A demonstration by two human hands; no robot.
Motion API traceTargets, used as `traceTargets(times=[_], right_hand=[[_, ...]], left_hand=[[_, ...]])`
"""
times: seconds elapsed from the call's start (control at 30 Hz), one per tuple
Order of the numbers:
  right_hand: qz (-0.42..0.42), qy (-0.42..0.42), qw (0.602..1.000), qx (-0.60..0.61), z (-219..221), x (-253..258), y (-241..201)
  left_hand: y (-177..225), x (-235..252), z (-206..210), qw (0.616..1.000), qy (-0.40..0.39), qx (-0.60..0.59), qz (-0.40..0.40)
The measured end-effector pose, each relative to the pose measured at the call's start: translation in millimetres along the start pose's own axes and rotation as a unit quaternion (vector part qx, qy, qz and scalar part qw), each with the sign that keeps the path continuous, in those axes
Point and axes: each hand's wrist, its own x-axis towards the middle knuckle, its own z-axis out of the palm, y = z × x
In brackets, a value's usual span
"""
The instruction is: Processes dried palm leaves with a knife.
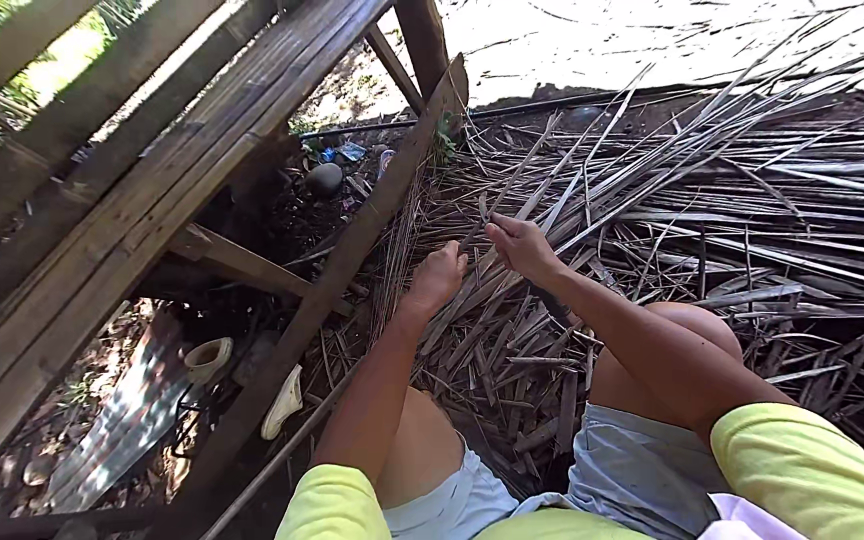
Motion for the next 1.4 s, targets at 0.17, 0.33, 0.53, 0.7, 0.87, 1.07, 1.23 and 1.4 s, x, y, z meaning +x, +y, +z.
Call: traceTargets(times=[0.17,0.33,0.53,0.7,0.87,1.07,1.23,1.4], right_hand=[[-0.004,-0.03,0.996,0.08,-17.2,-2.3,1.4],[-0.003,0.008,0.998,0.067,-21.4,4.3,4.7],[0.044,0.084,0.987,0.13,-49.3,19.7,13.4],[0.069,0.139,0.968,0.196,-85.2,33.1,30.2],[0.09,0.291,0.939,0.158,-139.4,34.6,44.2],[0.044,0.103,0.985,0.132,-82.5,-2.8,3.7],[0.047,-0.054,0.986,0.153,-38.0,-18.0,2.4],[0.083,-0.013,0.971,0.225,-34.8,-16.4,2.7]], left_hand=[[-0.2,-5.9,-1.3,1.0,0.007,0.024,0.002],[25.6,-14.7,-2.8,0.998,0.008,0.059,-0.013],[18.6,-34.3,-3.7,0.998,0.034,0.058,0.019],[-9.1,-41.6,-15.9,0.999,0.021,0.011,0.028],[-24.8,-24.2,-37.3,0.998,-0.035,-0.027,-0.032],[-20.0,-5.5,-29.9,0.996,-0.04,-0.066,-0.044],[4.8,-4.6,-23.6,0.987,-0.077,-0.133,-0.048],[15.6,-12.4,-20.6,0.976,-0.091,-0.193,-0.029]])
